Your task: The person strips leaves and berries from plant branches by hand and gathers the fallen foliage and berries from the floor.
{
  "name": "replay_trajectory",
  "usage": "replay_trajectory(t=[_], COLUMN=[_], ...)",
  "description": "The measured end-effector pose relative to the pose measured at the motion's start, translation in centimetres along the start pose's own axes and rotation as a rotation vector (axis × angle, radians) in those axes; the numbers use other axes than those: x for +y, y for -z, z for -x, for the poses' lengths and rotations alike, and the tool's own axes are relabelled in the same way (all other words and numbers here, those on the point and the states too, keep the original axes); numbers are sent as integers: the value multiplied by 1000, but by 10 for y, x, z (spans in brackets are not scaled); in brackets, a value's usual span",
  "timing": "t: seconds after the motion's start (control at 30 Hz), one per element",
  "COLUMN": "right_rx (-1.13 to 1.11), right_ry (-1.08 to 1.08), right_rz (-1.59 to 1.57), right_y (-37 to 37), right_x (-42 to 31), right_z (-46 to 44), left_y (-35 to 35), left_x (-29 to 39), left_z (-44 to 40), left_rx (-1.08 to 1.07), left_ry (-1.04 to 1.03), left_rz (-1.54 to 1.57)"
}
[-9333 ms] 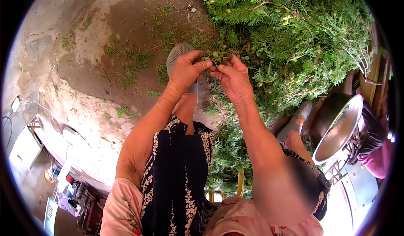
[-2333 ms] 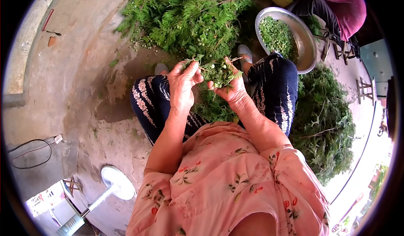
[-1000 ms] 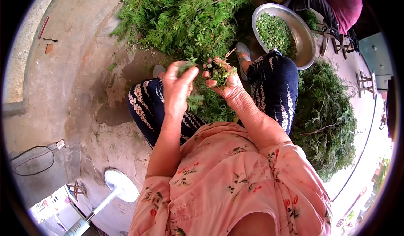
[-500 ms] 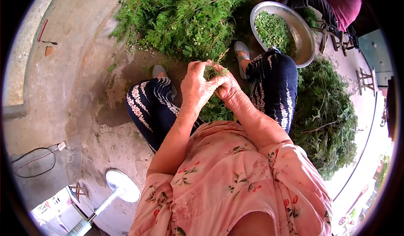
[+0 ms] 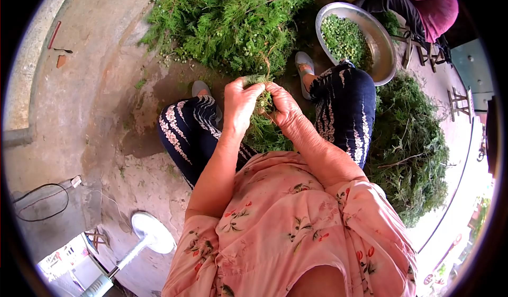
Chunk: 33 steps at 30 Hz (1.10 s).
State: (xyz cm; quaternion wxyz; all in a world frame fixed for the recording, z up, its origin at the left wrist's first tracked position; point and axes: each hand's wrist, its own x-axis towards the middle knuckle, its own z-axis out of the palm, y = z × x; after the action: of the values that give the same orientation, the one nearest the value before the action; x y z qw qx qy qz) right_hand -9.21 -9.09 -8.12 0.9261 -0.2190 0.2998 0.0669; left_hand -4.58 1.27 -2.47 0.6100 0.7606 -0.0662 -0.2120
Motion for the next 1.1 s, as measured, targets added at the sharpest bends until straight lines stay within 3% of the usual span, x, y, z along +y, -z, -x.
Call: replay_trajectory(t=[0.07, 0.2, 0.27, 0.37, 0.5, 0.77, 1.1], right_rx=[56, 109, -150, -109, -9, -162, -77], right_ry=[-57, -39, -81, -88, -66, -109, -11], right_rz=[23, 42, -153, -181, -130, -196, -406], right_y=[1, 3, 1, -6, -7, -1, 16], right_x=[-2, 1, -3, -7, -7, -6, -29], right_z=[0, -6, 0, 6, 6, -4, -14], left_y=[3, 3, 10, 13, 20, 22, 40], left_x=[7, 7, 2, 4, 0, -20, -36], left_z=[3, 7, 3, 2, -4, -13, -12], left_rx=[-51, -9, 9, 56, 28, -191, -134], left_ry=[195, 241, 234, 241, 287, 427, 344], left_rz=[360, 509, 531, 675, 796, 1219, 1196])
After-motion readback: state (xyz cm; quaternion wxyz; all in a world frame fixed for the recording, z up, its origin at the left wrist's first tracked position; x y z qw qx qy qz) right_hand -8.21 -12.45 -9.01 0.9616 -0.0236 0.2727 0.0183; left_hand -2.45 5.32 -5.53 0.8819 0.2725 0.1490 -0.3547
